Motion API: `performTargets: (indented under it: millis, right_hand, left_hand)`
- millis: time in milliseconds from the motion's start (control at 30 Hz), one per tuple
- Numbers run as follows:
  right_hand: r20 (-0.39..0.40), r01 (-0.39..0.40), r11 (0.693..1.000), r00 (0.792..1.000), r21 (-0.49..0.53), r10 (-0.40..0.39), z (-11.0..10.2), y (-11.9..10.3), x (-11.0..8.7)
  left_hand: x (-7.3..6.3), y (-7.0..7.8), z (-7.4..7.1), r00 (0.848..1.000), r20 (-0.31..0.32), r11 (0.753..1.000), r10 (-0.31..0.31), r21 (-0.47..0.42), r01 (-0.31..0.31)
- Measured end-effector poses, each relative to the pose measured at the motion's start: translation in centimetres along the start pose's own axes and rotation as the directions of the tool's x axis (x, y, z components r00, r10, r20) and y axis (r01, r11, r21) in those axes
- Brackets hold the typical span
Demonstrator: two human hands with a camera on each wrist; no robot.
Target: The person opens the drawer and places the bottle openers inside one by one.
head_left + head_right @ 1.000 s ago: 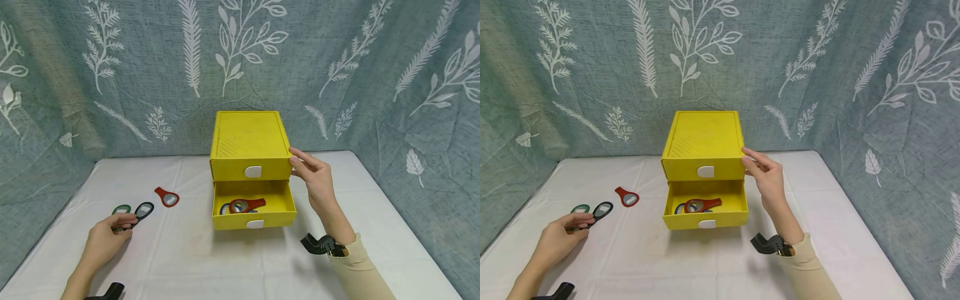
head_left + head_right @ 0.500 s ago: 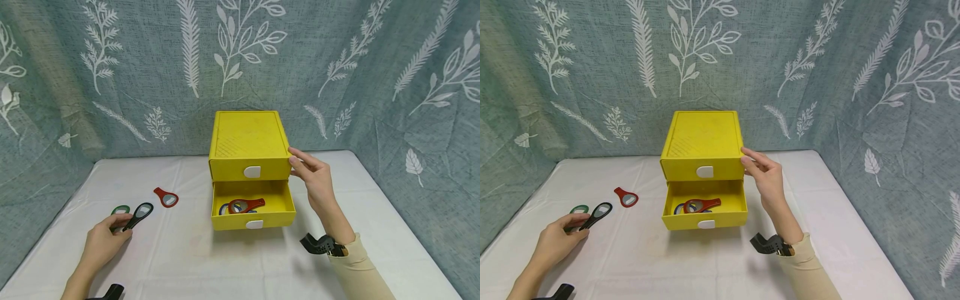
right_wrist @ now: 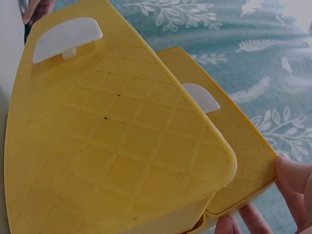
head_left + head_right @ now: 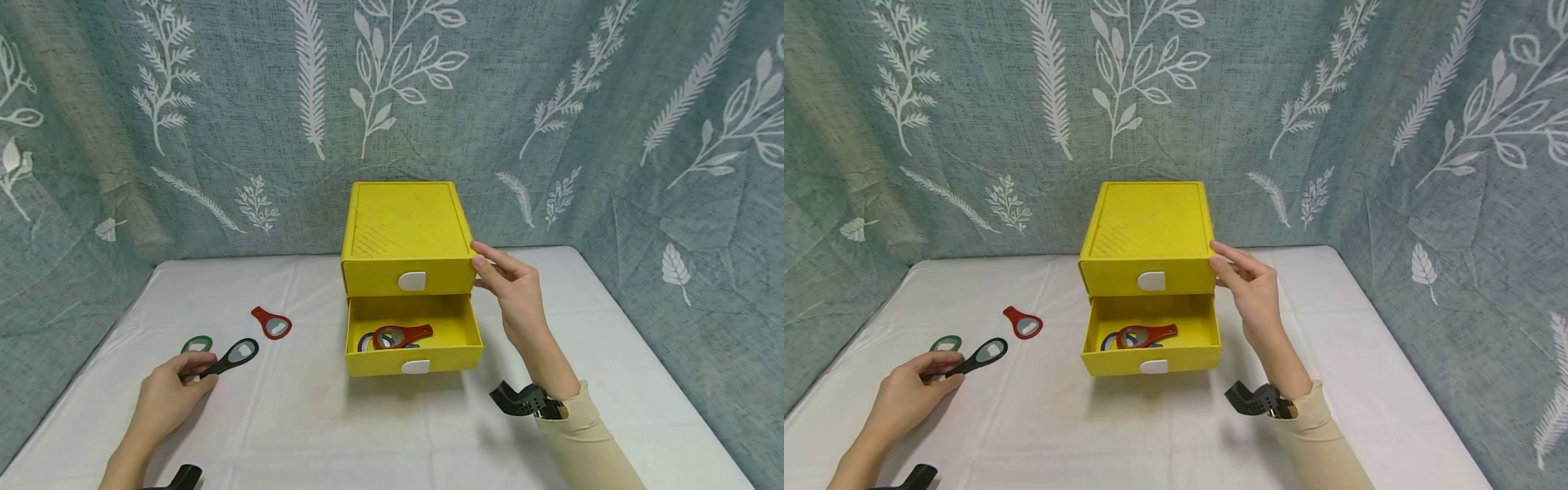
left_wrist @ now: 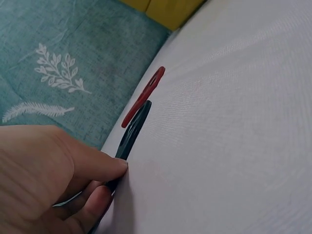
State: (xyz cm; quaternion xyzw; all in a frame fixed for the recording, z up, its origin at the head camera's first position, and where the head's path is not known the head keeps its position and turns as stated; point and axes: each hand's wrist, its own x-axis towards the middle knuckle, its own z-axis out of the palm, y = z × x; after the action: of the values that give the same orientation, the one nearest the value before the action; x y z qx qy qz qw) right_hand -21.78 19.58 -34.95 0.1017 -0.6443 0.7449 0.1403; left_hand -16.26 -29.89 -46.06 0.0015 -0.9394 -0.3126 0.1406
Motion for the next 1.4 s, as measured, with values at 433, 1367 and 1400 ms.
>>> performTargets:
  millis: [433, 1367, 1400]
  right_hand:
    - [-0.002, -0.012, 1.000, 1.000, 0.003, 0.012, -0.04, -0.08, -0.15]
    - [0.005, -0.019, 1.000, 1.000, 0.016, 0.019, 0.04, 0.00, -0.20]
    - [0.006, -0.020, 1.000, 1.000, 0.017, 0.020, 0.06, 0.01, -0.19]
  left_hand:
    - [0.06, -0.05, 0.35, 0.999, 0.006, 0.999, 0.043, 0.006, -0.043]
    - [0.10, 0.24, 0.34, 0.994, 0.067, 0.996, 0.091, 0.010, -0.092]
    - [0.08, 0.22, 0.31, 0.994, 0.065, 0.995, 0.093, 0.011, -0.094]
